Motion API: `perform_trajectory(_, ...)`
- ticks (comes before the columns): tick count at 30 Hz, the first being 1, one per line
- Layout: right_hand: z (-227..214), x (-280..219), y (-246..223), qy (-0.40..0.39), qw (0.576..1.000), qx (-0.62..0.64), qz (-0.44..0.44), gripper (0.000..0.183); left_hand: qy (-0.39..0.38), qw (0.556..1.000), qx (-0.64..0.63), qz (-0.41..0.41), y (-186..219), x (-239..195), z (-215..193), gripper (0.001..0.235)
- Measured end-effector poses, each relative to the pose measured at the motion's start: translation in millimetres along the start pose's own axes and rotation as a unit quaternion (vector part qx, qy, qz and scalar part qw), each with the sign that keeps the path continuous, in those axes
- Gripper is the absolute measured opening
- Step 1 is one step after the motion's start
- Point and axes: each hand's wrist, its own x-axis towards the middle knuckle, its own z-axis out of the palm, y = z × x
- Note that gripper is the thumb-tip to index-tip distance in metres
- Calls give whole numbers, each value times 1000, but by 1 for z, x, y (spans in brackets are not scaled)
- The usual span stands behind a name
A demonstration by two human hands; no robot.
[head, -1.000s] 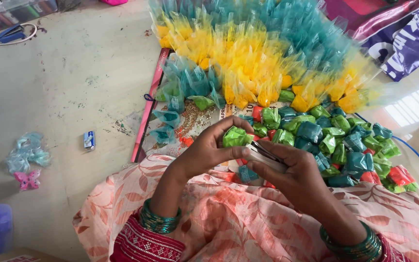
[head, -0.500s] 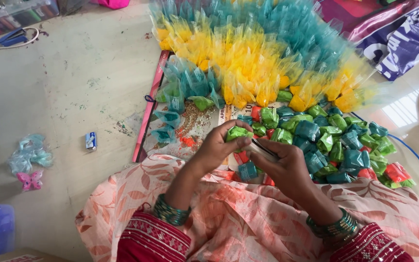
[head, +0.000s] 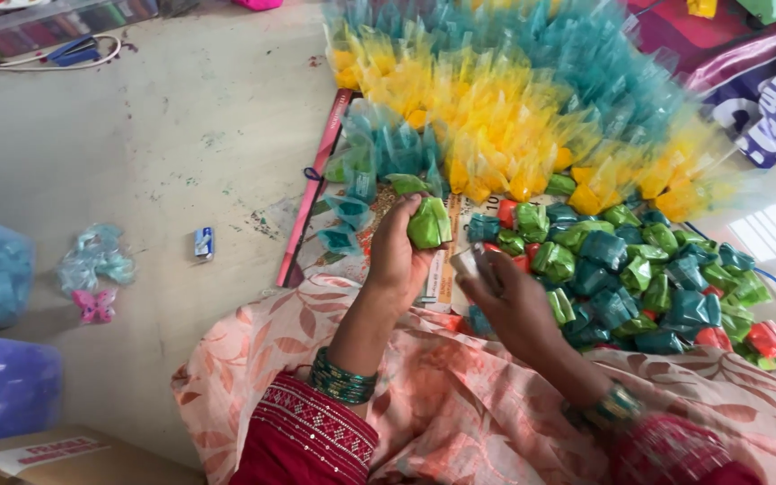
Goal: The person ties and organizes small colorful plastic packets filled with materials.
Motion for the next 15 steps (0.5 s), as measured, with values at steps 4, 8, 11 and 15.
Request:
perform_trajectory(4, 55, 18, 43, -14, 986, -156, 53, 55, -5, 1000, -20, 1, -1, 0, 3, 19)
perform_trajectory(8, 75, 27, 57, -25, 973, -226, 40, 59, 39, 999, -20, -15, -7, 5, -8, 21)
perform_trajectory(11, 57, 39, 50, 21, 983, -179, 44, 43, 49, 999, -15, -4, -20, 20, -28, 21)
perform_trajectory(15, 3, 33, 2, 76, 986, 135, -56, 30, -1, 997, 26, 70, -54, 32, -32, 22)
